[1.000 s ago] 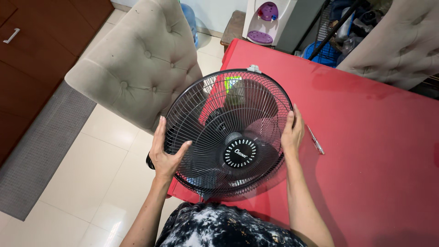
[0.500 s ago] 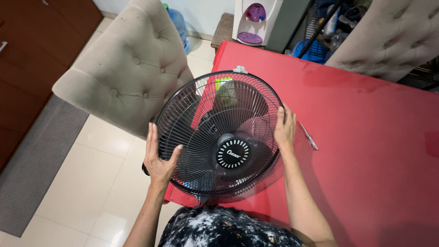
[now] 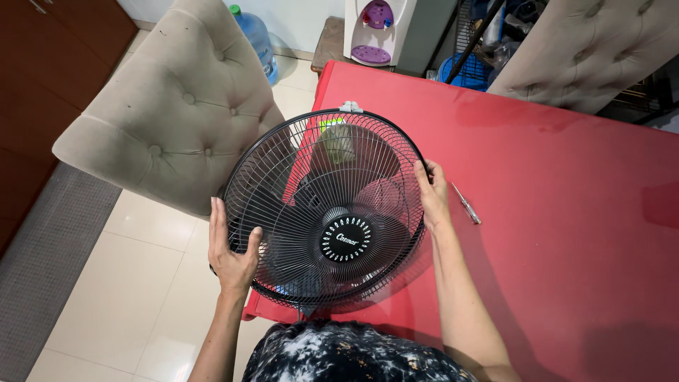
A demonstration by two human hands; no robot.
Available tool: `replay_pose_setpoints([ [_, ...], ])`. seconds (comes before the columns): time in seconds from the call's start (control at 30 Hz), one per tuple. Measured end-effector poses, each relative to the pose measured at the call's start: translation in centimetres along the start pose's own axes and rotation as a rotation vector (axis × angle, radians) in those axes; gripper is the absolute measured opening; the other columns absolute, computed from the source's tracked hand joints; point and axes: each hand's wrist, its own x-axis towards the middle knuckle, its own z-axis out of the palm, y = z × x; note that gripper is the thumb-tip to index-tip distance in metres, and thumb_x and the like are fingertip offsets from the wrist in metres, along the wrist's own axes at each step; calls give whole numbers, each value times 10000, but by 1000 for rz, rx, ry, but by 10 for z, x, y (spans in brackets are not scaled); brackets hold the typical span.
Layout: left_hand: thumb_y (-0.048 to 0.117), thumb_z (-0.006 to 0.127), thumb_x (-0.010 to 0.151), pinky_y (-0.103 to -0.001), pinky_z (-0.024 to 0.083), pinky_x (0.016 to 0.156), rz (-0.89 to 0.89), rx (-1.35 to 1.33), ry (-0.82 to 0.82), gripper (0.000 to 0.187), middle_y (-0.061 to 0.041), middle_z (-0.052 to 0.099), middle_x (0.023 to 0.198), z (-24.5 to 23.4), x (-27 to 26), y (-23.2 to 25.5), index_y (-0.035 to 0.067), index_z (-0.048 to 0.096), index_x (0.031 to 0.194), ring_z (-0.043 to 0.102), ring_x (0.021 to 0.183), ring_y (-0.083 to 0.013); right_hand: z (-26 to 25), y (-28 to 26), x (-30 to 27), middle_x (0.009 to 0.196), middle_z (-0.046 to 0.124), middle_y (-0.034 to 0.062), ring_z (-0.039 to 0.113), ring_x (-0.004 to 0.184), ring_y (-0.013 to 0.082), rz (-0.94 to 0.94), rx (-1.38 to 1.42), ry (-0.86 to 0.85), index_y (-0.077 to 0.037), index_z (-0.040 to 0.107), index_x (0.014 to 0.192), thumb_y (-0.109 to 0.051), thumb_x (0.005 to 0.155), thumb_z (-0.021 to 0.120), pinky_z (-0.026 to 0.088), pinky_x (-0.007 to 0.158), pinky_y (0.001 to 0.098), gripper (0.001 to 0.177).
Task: The person uses a screwdriver to loosen the screws on the top of a table fan's front grille. After loosening the screws, they remove the front grille from the fan.
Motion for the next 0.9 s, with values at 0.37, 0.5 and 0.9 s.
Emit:
replay_pose_setpoints([
  [0.37, 278, 793, 864, -461, 386, 1185, -37, 29, -13, 910, -246, 462, 1549, 0, 1, 4, 15, 330, 1602, 464, 1439, -398, 1, 9, 3, 1335, 625, 185, 526, 1259, 284, -229, -363, 90, -4, 576, 1405, -546, 1113, 327, 293, 1095, 467, 665],
  [0.5, 262, 784, 874, -469, 379, 1197, -16, 28, 4, 878, -242, 479, 1538, -1, 1, 2, 18, 351, 1598, 467, 1440, -400, -8, 10, 23, 1006, 678, 49, 573, 916, 137, 53, 37, 76, 53, 740, 1136, -430, 1083, 579, 466, 843, 331, 512],
  [0.9, 262, 776, 875, -468, 403, 1165, -33, 37, 18, 878, -248, 493, 1519, 0, 0, 0, 21, 347, 1603, 491, 1416, -403, 2, -1, 25, 928, 696, -44, 602, 856, 78, 105, 75, 222, 44, 771, 992, -280, 929, 767, 489, 789, 279, 330],
])
